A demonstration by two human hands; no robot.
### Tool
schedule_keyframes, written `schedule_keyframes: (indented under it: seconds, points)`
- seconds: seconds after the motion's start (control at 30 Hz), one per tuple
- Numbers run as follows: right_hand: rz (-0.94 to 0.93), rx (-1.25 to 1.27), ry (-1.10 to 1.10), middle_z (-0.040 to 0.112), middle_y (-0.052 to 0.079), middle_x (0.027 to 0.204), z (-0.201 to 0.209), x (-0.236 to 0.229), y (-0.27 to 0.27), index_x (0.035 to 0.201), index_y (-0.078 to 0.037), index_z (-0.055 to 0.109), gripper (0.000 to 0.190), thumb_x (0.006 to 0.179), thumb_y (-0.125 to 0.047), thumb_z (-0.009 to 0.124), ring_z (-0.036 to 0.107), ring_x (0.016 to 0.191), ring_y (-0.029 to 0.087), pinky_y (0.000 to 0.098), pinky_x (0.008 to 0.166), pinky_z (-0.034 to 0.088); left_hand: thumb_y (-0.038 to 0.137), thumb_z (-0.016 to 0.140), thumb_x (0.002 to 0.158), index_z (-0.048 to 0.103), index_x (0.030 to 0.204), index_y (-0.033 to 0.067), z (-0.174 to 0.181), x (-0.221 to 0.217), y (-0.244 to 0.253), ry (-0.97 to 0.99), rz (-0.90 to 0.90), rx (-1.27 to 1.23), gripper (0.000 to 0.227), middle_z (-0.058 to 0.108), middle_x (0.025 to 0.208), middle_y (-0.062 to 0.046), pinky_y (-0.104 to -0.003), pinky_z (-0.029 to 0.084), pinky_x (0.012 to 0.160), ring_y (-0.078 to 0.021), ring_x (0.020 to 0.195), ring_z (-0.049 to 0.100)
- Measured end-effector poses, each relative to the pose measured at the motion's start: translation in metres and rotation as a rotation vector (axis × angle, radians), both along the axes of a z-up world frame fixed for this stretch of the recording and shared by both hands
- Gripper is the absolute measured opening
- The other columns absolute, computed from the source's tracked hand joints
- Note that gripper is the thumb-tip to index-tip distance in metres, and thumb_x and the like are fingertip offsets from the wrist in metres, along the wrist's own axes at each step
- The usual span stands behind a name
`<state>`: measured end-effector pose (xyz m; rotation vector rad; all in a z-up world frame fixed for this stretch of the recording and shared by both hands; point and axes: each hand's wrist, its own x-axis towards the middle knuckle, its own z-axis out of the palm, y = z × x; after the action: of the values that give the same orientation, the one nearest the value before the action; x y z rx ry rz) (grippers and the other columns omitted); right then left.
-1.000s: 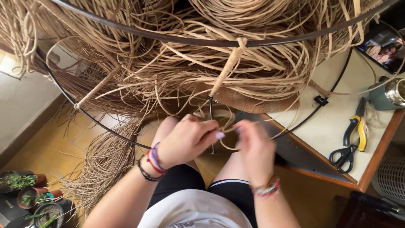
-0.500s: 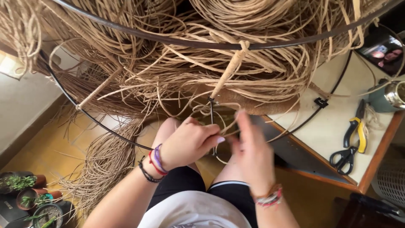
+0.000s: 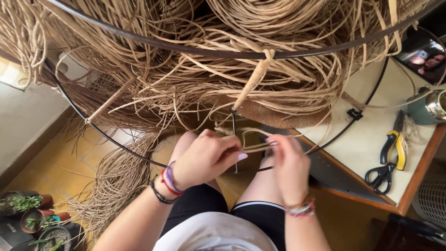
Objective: Weaving natural fiber strands around a circular metal frame to create a decorative object.
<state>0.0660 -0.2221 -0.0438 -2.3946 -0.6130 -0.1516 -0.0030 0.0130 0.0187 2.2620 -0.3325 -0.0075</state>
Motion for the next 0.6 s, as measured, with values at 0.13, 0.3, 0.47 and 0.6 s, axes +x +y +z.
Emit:
schedule_keyframes:
  seconds: [0.13,0.3,0.47,0.6]
  points:
    - [0.010,-0.063,-0.101,0.062,0.009,0.084,0.020,-0.015,0.014,0.134,-0.020,0.062,0.039,0.095,-0.015,0.066,0.067,0.083,0.036,0.0476,0.078,0.054,0.031,0.053,0.102,0.062,0.096,0.0144,-0.014,-0.003,-0.006,0.026,-0.007,0.017,0.019,0.070,0.067,-0.007,-0.046,0.050,0.087,-0.0335,0.073,0.074]
    - [0.053,0.000,-0.125,0.068,0.002,0.088,0.016,-0.006,0.013,0.105,-0.012,0.069,0.037,0.075,0.010,0.066,0.062,0.069,0.020,0.0338,0.062,0.049,0.026,0.061,0.098,0.065,0.092,0.0134,-0.013,-0.002,-0.006,-0.081,0.011,0.040,0.015,0.063,0.061,0.000,-0.032,0.043,0.086,-0.0229,0.054,0.058]
    - [0.088,-0.177,-0.097,0.068,0.003,0.098,0.021,-0.015,0.019,0.125,-0.015,0.063,0.045,0.082,-0.003,0.072,0.063,0.070,0.021,0.0338,0.060,0.052,0.028,0.062,0.098,0.065,0.090,0.0124,-0.019,-0.004,-0.001,-0.100,0.040,0.063,0.018,0.063,0.060,-0.001,-0.032,0.046,0.075,-0.0224,0.055,0.063]
    - [0.136,-0.090,-0.083,0.063,0.000,0.090,0.022,-0.020,0.024,0.108,-0.014,0.070,0.041,0.072,0.004,0.067,0.061,0.072,0.020,0.0334,0.063,0.050,0.025,0.063,0.096,0.067,0.096,0.0117,-0.020,0.000,0.000,-0.107,-0.003,0.003,0.013,0.066,0.067,-0.002,-0.030,0.044,0.080,-0.0224,0.057,0.057]
